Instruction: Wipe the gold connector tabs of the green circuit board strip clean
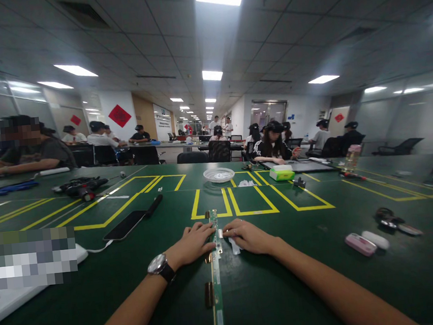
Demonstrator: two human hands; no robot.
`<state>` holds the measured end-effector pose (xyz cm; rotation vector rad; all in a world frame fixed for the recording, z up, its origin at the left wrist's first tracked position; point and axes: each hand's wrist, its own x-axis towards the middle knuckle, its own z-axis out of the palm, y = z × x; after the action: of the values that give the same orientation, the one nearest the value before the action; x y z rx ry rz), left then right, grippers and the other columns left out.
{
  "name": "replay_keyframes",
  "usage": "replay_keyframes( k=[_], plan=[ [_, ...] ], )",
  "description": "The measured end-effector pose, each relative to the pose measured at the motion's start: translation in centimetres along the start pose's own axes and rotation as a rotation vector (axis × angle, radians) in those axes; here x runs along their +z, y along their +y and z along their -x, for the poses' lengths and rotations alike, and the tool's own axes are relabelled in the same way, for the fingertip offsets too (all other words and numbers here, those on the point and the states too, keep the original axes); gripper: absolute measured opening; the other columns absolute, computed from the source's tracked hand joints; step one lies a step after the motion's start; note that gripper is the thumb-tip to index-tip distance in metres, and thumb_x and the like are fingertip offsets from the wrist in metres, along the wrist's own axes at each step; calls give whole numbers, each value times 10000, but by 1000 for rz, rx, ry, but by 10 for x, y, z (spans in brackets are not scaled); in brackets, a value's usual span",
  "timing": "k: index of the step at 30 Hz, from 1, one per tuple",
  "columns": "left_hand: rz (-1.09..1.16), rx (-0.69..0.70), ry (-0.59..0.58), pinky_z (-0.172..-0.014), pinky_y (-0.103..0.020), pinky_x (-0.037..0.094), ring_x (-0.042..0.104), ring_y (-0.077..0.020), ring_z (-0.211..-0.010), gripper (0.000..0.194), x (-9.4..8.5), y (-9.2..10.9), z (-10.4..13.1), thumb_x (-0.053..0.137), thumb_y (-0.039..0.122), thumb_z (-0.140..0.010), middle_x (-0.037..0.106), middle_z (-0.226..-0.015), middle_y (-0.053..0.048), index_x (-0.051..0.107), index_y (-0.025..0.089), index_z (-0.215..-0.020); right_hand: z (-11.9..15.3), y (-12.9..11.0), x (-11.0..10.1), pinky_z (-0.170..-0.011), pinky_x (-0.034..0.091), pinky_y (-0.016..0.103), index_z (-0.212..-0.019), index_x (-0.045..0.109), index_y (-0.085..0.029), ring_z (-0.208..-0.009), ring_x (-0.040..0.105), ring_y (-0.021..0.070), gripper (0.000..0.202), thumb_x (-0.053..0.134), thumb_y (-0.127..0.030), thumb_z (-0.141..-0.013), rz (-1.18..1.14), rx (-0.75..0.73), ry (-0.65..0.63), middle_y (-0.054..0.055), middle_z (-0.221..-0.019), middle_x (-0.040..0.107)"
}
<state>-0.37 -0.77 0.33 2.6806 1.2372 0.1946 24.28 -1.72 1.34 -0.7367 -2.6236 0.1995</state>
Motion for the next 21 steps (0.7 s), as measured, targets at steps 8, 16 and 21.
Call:
replay_keyframes(
  k=[8,16,21],
  plan=[
    [12,11,-3,-976,-532,277,280,-321,-1305,480,1,0,-1,394,507,-937,282,-1511,-20,366,338,-1385,0,3,-5,-1017,355,351,-1261,572,-238,-1163,499,167,516,396,-13,-831,-51,-12,-62,35,-1275,592],
    [45,11,-34,-989,-532,254,258,-322,-1314,494,2,-4,-3,393,488,-937,237,-1529,-6,325,358,-1409,0,14,-2,-1021,353,358,-1261,574,-241,-1153,496,165,558,386,-5,-792,-102,0,-82,19,-1278,595],
    [58,14,-51,-1003,-530,241,234,-316,-1333,498,-1,-3,-1,401,475,-939,224,-1534,7,299,370,-1415,0,9,-1,-1014,356,361,-1246,578,-236,-1125,509,162,570,378,5,-771,-103,-1,-61,24,-1258,606]
  ],
)
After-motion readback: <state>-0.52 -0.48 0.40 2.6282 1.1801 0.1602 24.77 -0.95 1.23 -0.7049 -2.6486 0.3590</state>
